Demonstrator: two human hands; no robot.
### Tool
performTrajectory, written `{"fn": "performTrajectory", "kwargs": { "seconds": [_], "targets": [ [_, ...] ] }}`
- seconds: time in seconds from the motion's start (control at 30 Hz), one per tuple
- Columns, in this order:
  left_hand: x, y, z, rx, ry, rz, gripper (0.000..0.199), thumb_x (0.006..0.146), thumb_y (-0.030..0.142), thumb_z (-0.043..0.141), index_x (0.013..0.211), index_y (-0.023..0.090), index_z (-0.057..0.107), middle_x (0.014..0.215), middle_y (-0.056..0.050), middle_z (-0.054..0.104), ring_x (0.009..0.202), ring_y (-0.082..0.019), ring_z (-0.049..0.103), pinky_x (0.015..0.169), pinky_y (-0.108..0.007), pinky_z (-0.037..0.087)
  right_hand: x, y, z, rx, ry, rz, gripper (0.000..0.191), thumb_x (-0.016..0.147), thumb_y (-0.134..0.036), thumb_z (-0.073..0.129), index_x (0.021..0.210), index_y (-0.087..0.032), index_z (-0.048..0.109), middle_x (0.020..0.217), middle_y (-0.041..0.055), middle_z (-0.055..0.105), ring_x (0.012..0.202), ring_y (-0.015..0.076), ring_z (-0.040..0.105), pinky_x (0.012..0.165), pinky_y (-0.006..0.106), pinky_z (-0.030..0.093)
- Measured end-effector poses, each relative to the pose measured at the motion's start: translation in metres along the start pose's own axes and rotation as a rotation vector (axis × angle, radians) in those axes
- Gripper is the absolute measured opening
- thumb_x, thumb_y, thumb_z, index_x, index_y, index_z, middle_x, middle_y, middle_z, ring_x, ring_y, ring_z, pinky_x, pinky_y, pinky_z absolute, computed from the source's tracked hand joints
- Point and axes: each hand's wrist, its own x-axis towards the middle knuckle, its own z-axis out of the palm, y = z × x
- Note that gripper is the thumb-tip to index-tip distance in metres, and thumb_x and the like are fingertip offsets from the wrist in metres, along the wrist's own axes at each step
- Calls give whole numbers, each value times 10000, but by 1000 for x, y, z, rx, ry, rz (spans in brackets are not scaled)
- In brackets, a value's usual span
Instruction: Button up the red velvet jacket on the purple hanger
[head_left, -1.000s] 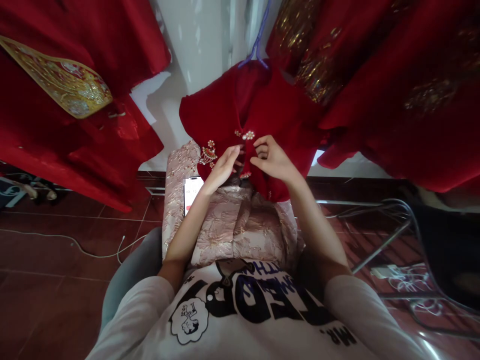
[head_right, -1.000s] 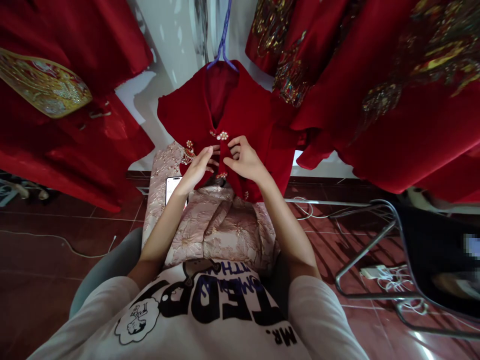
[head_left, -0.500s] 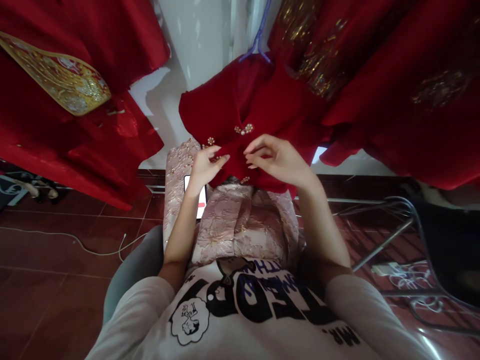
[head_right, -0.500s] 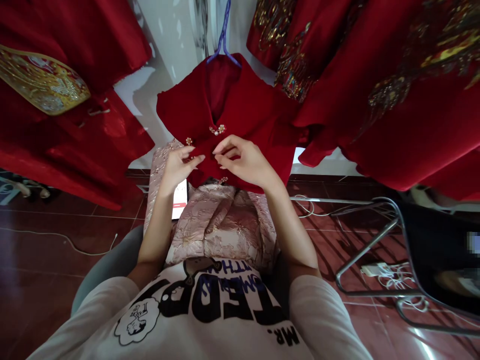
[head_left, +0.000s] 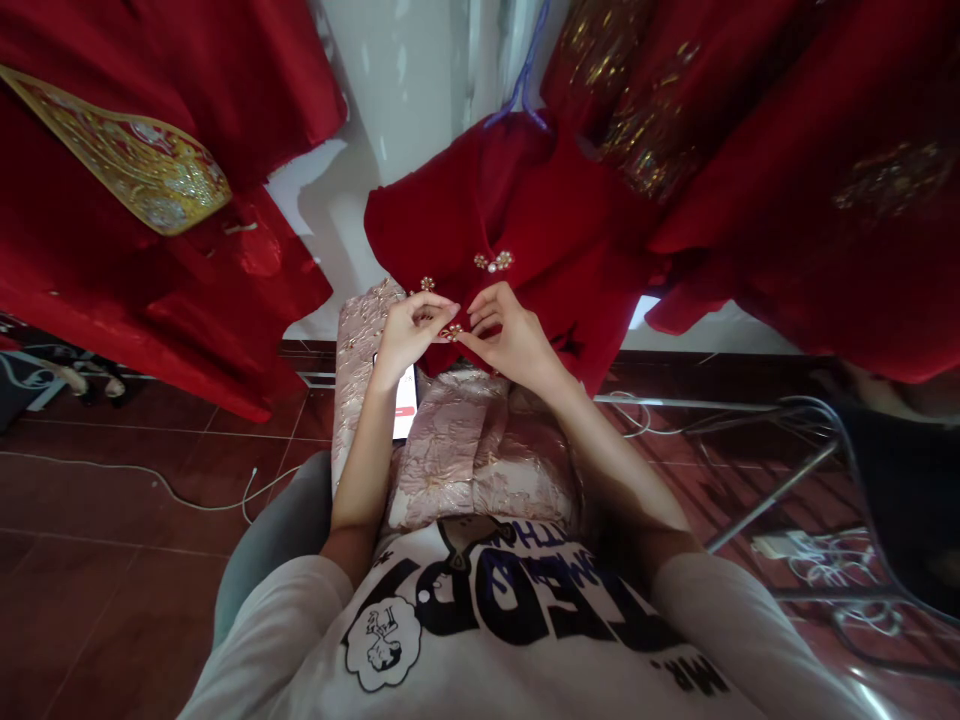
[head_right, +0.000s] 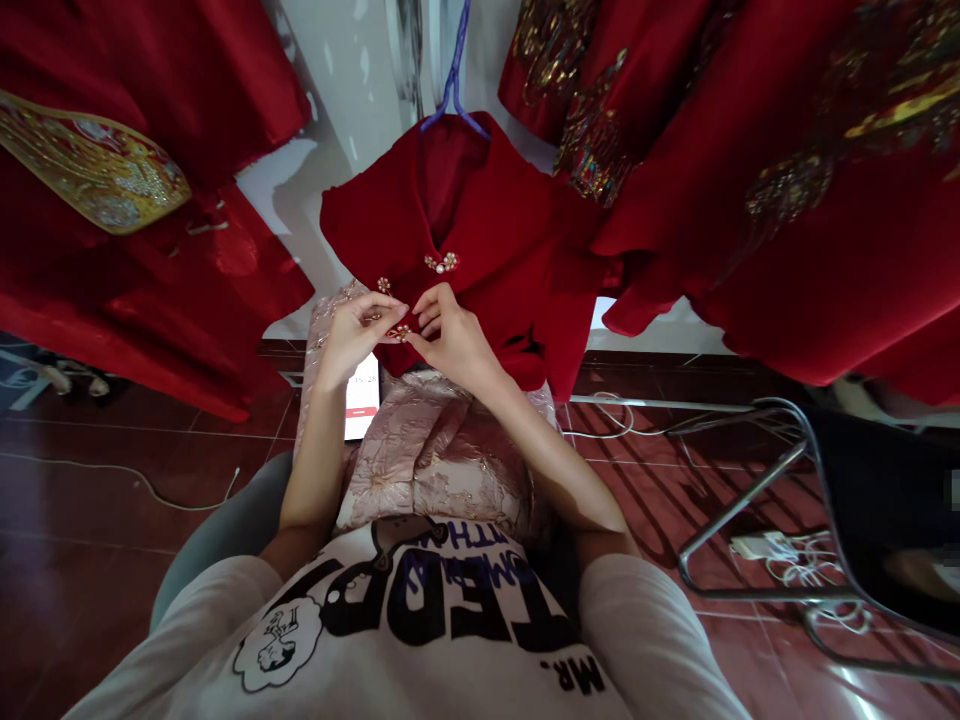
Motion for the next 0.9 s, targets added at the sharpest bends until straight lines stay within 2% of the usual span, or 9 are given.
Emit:
{"fn": "performTrajectory", "kwargs": {
  "seconds": [0.13,0.23,0.33,0.43,0.6,0.73,0.8,0.9],
  "targets": [
    [0,7,5,-17,30,8,30,906,196,734,886,176,743,805,-37,751,717,-131,694,629,-220,586,-2,-8,-3,-9,-47,-28,255,846,-277,742,929,-227,506,974,33,679,831,163,674,795,335,592],
    [0,7,6,-50,23,22,49,898,140,718,874,176,739,821,-33,753,727,-121,692,663,-216,577,-2,-9,-1,-41,-45,-11,167,864,-226,704,871,-220,538,960,26,694,787,148,666,791,332,590],
    [1,4,6,-47,25,40,54,891,125,709,880,173,732,862,-34,753,778,-124,699,706,-221,584,-3,-9,3,-101,-14,-6,109,866,-192,698,869,-216,591,975,30,685,813,152,671,814,333,590],
    [1,3,6,-43,45,51,28,888,146,722,895,173,728,888,-36,743,815,-129,698,713,-220,589,-5,-9,7,-177,16,13,148,849,-185,742,894,-213,604,1022,44,671,827,155,672,844,344,581],
    [-2,7,6,-97,50,-15,41,889,182,752,918,182,723,868,-35,695,790,-150,703,654,-249,620,-5,-10,8,-160,25,41,186,873,-204,732,887,-217,547,1004,33,697,783,144,658,741,305,552],
    [-2,9,2,-120,2,-54,48,905,179,741,948,190,722,940,-46,709,871,-178,732,730,-304,666,-3,-9,4,-153,51,5,164,847,-191,742,883,-217,584,973,18,696,739,127,611,710,289,531],
    [1,4,-1,-105,32,-68,28,917,180,718,944,188,714,992,-57,725,901,-185,733,733,-308,675,-2,-9,1,-155,53,-5,110,848,-181,730,878,-214,630,948,12,695,730,124,600,722,290,535],
    [7,-9,-9,-45,166,-68,63,921,132,657,946,183,685,1023,-66,727,925,-182,730,736,-299,680,0,-8,-2,-166,67,-19,46,862,-174,719,837,-211,707,912,13,707,759,137,619,751,300,548]
  ]
}}
